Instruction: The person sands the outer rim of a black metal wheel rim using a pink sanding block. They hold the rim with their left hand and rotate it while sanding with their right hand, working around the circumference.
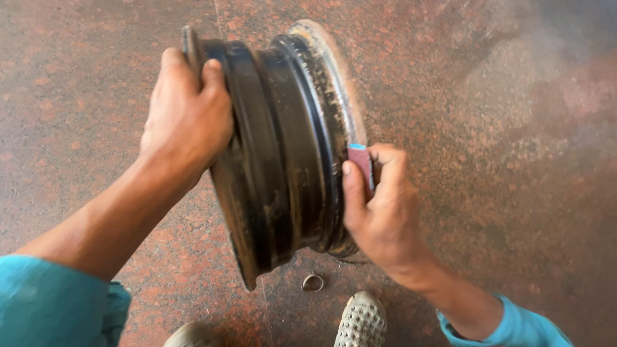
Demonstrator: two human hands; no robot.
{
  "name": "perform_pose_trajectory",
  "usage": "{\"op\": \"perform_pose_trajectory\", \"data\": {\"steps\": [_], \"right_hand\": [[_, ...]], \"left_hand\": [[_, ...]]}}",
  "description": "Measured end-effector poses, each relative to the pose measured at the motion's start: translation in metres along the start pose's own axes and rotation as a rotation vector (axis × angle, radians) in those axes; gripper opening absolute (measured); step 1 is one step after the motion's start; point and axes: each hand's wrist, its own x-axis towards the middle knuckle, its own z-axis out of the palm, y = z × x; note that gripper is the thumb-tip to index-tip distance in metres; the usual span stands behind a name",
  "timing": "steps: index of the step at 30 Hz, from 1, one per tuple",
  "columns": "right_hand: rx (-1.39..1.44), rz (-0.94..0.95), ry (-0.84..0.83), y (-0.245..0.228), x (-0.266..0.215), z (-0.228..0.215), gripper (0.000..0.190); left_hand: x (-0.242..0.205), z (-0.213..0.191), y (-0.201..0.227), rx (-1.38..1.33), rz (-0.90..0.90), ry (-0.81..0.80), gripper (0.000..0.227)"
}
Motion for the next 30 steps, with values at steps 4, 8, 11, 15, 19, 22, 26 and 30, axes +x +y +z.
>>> {"op": "perform_pose_trajectory", "data": {"steps": [4,8,11,15,19,22,26,30], "right_hand": [[-0.295,-0.526,0.161,-0.043,0.030,-0.023,0.023],[-0.401,-0.679,0.105,-0.068,0.064,-0.038,0.019],[-0.357,-0.612,0.018,-0.077,0.096,-0.061,0.014],[-0.261,-0.702,-0.118,-0.089,0.147,-0.087,0.014],[-0.053,-0.463,-0.184,-0.081,0.171,-0.050,0.012],[-0.072,-0.495,-0.047,-0.062,0.150,-0.026,0.014],[-0.275,-0.685,0.184,-0.049,0.131,-0.015,0.017],[-0.328,-0.616,0.189,-0.050,0.113,-0.008,0.011]], "left_hand": [[0.028,0.003,-0.008,0.052,0.133,0.086,0.042],[0.055,0.002,-0.008,0.070,0.160,0.088,0.044],[0.071,0.002,-0.007,0.093,0.172,0.133,0.044],[0.087,0.000,-0.001,0.082,0.063,0.053,0.046],[0.099,-0.008,0.004,0.112,0.078,0.042,0.046],[0.105,-0.005,0.003,0.200,0.169,0.063,0.046],[0.093,0.013,-0.018,0.241,0.432,0.210,0.069],[0.084,0.009,-0.019,0.195,0.457,0.142,0.095]]}}
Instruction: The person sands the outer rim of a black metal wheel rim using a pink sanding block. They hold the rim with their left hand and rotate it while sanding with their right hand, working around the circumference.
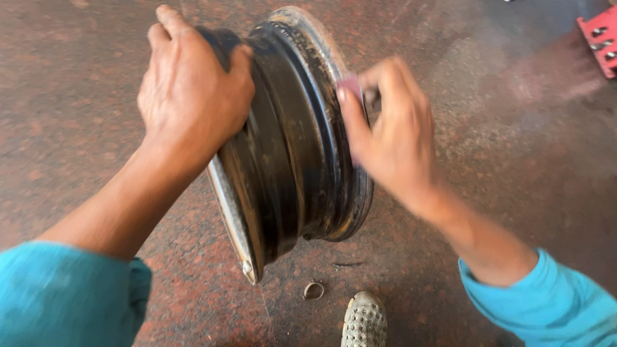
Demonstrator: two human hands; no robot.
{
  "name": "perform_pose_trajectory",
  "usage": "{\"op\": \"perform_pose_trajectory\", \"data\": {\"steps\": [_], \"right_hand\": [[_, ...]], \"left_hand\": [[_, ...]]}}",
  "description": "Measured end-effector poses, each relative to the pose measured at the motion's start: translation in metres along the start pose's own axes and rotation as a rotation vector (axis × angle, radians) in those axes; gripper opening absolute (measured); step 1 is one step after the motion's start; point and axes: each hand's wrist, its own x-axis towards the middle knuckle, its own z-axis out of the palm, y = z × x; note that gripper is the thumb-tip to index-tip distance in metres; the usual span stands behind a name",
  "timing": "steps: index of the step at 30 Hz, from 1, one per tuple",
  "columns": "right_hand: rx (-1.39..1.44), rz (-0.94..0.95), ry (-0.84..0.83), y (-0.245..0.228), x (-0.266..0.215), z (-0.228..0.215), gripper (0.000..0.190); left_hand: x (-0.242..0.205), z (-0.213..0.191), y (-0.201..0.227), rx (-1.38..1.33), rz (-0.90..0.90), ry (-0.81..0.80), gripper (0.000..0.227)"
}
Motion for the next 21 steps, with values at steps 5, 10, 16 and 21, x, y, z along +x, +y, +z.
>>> {"op": "perform_pose_trajectory", "data": {"steps": [5,10,16,21], "right_hand": [[-0.057,-0.049,0.008,-0.003,0.003,-0.001,0.014],[-0.251,-0.191,-0.034,0.022,0.066,0.016,0.016],[-0.433,-0.011,-0.094,-0.038,-0.012,-0.023,0.016],[-0.431,-0.171,0.018,-0.010,0.052,0.003,0.013]], "left_hand": [[-0.022,-0.005,0.006,-0.004,0.122,0.104,0.098],[-0.032,-0.008,0.005,0.041,0.170,0.116,0.081],[-0.034,-0.003,0.004,0.069,0.209,0.148,0.076],[-0.041,-0.006,0.008,-0.002,0.134,0.087,0.069]]}}
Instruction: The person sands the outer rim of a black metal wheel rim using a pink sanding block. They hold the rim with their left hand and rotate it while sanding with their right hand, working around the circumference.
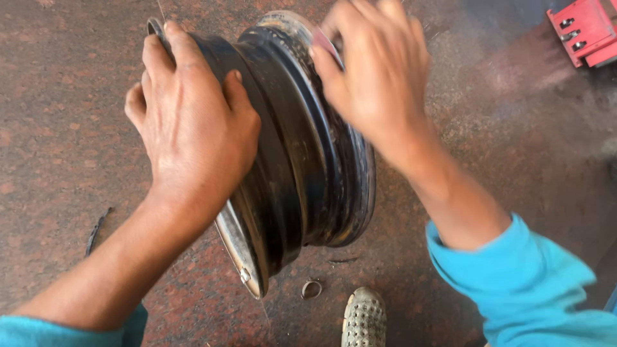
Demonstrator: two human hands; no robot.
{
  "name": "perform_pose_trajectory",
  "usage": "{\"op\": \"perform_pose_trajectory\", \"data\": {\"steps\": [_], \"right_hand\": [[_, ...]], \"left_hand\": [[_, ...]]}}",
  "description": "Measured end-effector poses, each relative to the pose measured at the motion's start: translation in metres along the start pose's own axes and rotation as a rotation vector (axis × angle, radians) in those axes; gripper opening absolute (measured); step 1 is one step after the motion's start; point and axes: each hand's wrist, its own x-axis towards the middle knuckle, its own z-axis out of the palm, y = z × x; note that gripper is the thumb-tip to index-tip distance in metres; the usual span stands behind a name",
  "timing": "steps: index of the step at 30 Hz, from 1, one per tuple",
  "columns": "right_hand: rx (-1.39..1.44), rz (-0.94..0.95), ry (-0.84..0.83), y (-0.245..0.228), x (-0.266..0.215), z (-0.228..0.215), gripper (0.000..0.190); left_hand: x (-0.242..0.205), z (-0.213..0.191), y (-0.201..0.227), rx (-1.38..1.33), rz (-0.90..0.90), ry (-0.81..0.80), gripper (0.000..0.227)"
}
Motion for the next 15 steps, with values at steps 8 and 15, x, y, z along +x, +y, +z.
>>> {"op": "perform_pose_trajectory", "data": {"steps": [8,15], "right_hand": [[0.002,0.222,-0.017,-0.046,-0.069,-0.040,0.013],[0.089,0.112,-0.058,-0.007,-0.015,-0.010,0.014]], "left_hand": [[-0.007,0.006,-0.004,-0.161,-0.023,0.057,0.060],[-0.007,0.004,-0.001,-0.129,0.010,0.076,0.059]]}}
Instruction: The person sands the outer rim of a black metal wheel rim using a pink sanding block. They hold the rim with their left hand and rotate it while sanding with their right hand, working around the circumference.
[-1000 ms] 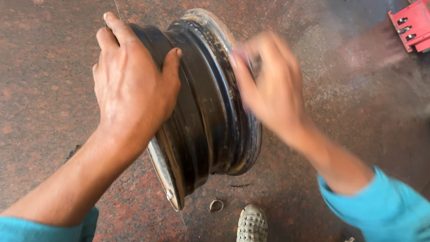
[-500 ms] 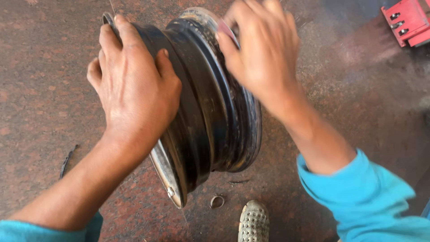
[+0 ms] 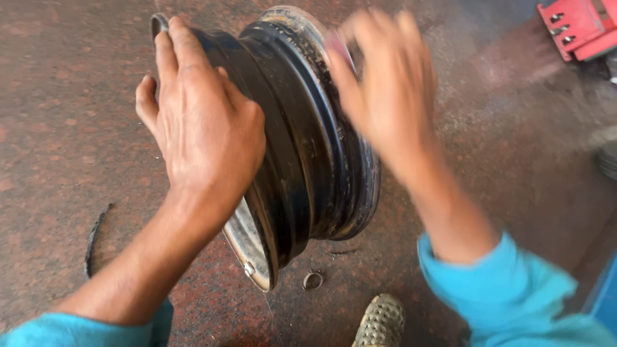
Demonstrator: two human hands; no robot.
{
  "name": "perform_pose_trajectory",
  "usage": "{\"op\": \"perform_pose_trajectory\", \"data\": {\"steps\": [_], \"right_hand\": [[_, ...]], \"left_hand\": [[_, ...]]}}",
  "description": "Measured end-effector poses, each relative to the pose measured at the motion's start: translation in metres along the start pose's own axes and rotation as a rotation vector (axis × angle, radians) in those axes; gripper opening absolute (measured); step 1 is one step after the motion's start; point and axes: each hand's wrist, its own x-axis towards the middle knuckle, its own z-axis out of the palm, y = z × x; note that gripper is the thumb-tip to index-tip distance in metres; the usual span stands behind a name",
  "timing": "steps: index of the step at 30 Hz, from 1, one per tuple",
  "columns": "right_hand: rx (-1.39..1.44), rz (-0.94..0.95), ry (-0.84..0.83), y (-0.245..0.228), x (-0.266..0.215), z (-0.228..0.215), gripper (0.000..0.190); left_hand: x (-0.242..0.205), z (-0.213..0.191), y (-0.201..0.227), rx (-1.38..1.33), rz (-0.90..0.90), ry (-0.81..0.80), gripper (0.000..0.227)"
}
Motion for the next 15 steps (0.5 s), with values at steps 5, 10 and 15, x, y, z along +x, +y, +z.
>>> {"op": "perform_pose_trajectory", "data": {"steps": [5,10,15], "right_hand": [[0.026,0.149,0.017,-0.036,-0.052,-0.027,0.010],[-0.042,0.024,0.023,-0.011,-0.008,-0.002,0.018],[0.048,0.155,0.056,-0.044,-0.053,-0.029,0.012]], "left_hand": [[-0.020,-0.002,0.010,-0.037,-0.007,0.040,0.057],[-0.013,-0.010,0.012,-0.062,-0.082,-0.029,0.055],[-0.020,-0.007,0.012,-0.055,-0.010,0.021,0.055]]}}
